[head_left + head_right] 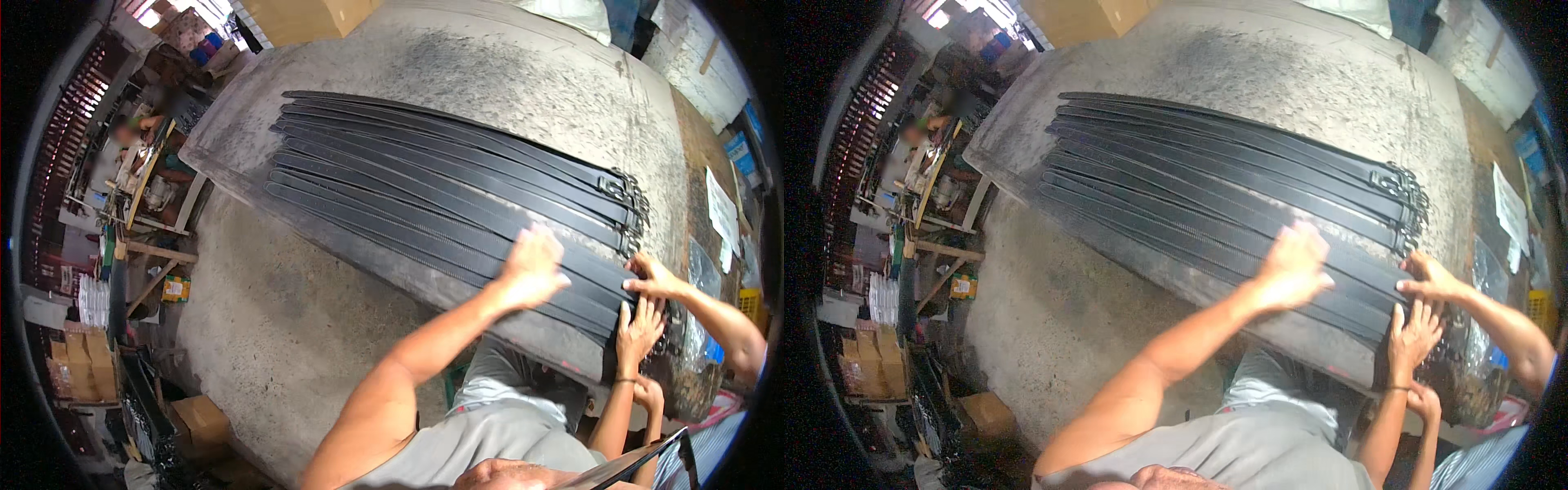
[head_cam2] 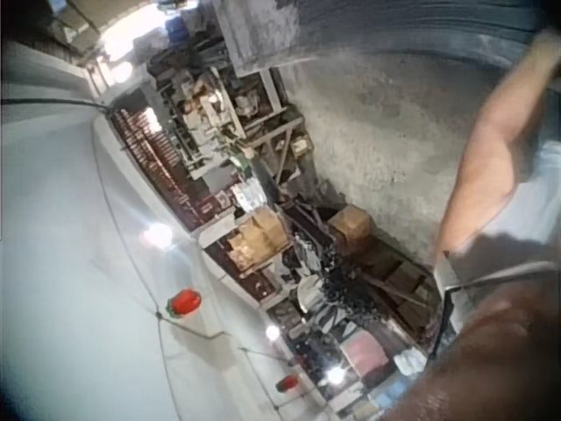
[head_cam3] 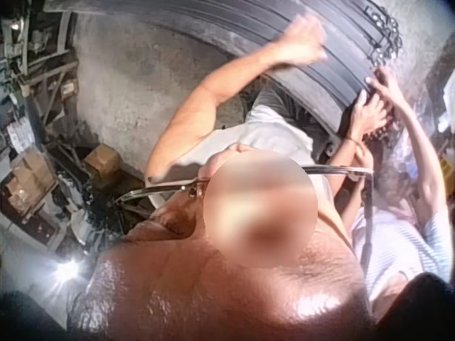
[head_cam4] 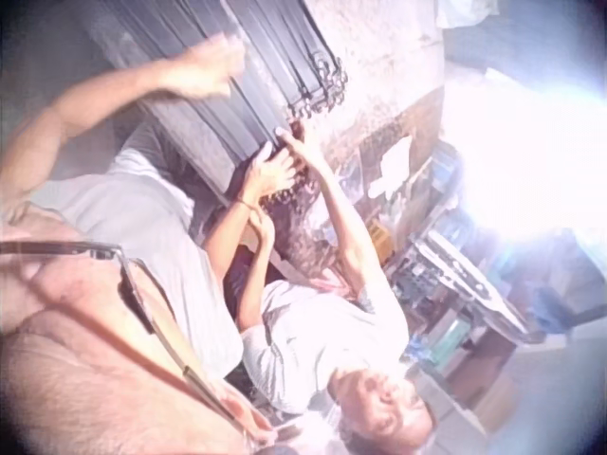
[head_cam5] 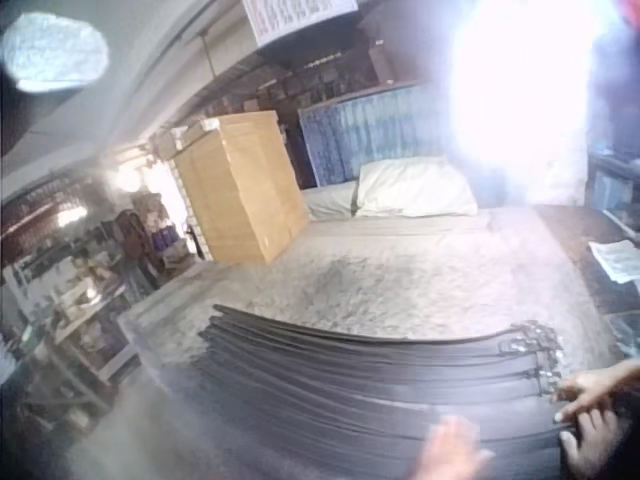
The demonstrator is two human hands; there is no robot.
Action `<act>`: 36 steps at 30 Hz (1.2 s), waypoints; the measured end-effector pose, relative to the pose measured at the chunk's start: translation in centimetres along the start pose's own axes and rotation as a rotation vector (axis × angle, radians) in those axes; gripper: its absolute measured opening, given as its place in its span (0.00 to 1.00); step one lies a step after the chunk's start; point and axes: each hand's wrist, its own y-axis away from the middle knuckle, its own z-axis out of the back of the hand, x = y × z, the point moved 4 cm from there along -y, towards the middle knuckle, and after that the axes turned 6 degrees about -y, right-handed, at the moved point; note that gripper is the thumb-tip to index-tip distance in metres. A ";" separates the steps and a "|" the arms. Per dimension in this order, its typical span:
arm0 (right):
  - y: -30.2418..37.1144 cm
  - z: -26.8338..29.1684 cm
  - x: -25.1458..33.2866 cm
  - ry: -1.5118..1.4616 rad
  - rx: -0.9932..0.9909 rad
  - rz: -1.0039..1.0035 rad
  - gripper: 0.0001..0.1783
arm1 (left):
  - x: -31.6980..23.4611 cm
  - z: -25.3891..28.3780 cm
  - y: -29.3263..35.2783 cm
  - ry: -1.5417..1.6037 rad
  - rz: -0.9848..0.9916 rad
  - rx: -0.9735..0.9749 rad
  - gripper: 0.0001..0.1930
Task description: The person attaches buckles and keepers onto leather belt straps by hand and aligns the assembled belts on the table.
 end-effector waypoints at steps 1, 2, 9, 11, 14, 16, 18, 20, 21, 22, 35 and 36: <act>0.3 0.4 0.2 -0.033 0.011 -0.018 0.29 | -3.9 1.1 0.1 0.361 -0.282 0.246 0.26; 0.0 1.3 0.9 -0.067 0.016 -0.014 0.28 | -7.1 -1.0 3.1 0.668 -0.467 -0.262 0.17; 4.0 6.9 0.3 -0.843 -0.307 0.255 0.13 | -8.5 -1.0 13.7 0.873 -0.037 -0.008 0.09; 7.1 5.9 -0.8 -1.047 -0.154 0.175 0.10 | -5.0 -1.0 16.3 0.772 0.254 -0.146 0.14; 10.1 7.4 0.9 -1.149 -0.202 0.231 0.09 | -0.1 -0.7 20.6 0.599 0.394 -0.393 0.07; 12.1 7.9 1.2 -1.043 -0.076 0.296 0.09 | 2.7 -1.9 22.3 0.731 0.532 -0.445 0.07; 13.9 7.6 0.9 -1.053 -0.029 0.341 0.08 | 3.2 -1.8 21.9 0.828 0.486 -0.548 0.07; 15.2 7.2 0.8 -1.041 0.068 0.322 0.09 | 2.5 -1.0 20.9 0.867 0.461 -0.486 0.06; 15.7 7.0 0.5 -1.051 0.096 0.320 0.08 | 2.0 -0.5 19.9 0.814 0.399 -0.564 0.06; 16.1 6.7 0.4 -1.066 0.129 0.328 0.08 | 1.3 0.2 19.0 0.756 0.345 -0.648 0.06; 18.7 5.6 -2.6 -1.024 0.183 0.279 0.09 | -1.4 -0.7 17.7 0.749 0.148 -0.573 0.11; 18.9 5.5 -2.9 -1.006 0.171 0.261 0.09 | -1.3 -1.1 18.2 0.740 0.178 -0.564 0.10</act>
